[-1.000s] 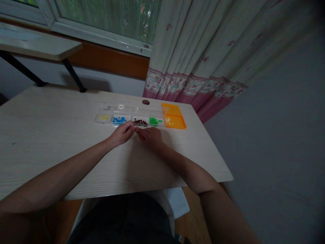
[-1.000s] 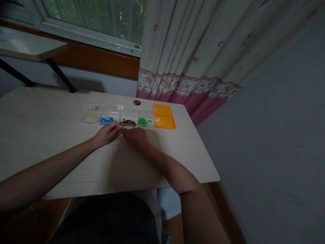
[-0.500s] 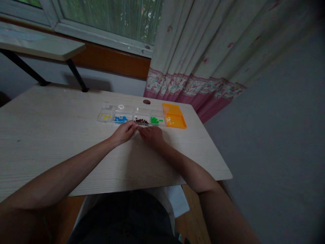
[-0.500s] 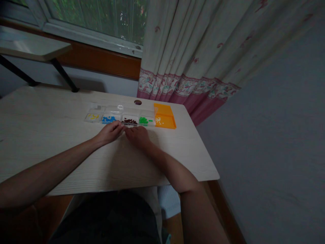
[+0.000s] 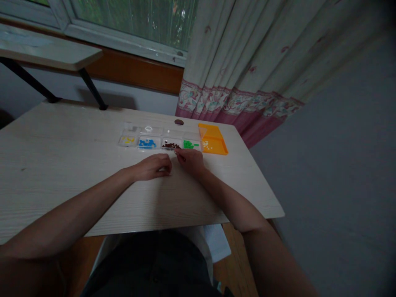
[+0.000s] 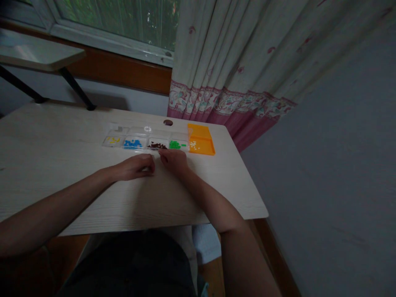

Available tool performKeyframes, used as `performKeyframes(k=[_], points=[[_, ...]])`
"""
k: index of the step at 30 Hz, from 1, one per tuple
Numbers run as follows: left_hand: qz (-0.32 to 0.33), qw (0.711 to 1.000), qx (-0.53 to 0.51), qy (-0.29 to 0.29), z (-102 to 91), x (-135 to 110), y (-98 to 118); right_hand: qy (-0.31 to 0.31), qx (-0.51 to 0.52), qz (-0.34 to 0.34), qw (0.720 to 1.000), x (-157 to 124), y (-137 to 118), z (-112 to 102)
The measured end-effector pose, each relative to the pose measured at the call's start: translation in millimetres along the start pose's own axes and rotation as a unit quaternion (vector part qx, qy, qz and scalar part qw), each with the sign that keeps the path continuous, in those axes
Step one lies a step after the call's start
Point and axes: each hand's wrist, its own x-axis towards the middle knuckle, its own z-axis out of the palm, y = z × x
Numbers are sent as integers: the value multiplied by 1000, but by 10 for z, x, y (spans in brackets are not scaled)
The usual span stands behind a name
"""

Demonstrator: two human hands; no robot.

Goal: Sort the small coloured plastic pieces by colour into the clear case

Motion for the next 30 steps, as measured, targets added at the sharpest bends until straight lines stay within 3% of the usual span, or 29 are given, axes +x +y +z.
performKeyframes(k=[6,8,12,15,20,30], points=[[-94,988,-2,121,79,44,-113,14,8,-8,1000,-2,3,-26],[-139,972,-87,168,81,54,-136,19,12,-17,1000,-7,-7,-45],[-178,910,-300,224,73,77,-163,26,18,-75,997,-23,-76,-94],[-180,889,-349,237,75,94,-162,24,2,-106,994,-28,-150,-125],[-177,881,-366,242,103,102,-120,3,-19,-113,993,-19,-212,-129],[-146,907,-341,199,201,94,-187,-1,4,-104,995,-37,-192,-52]])
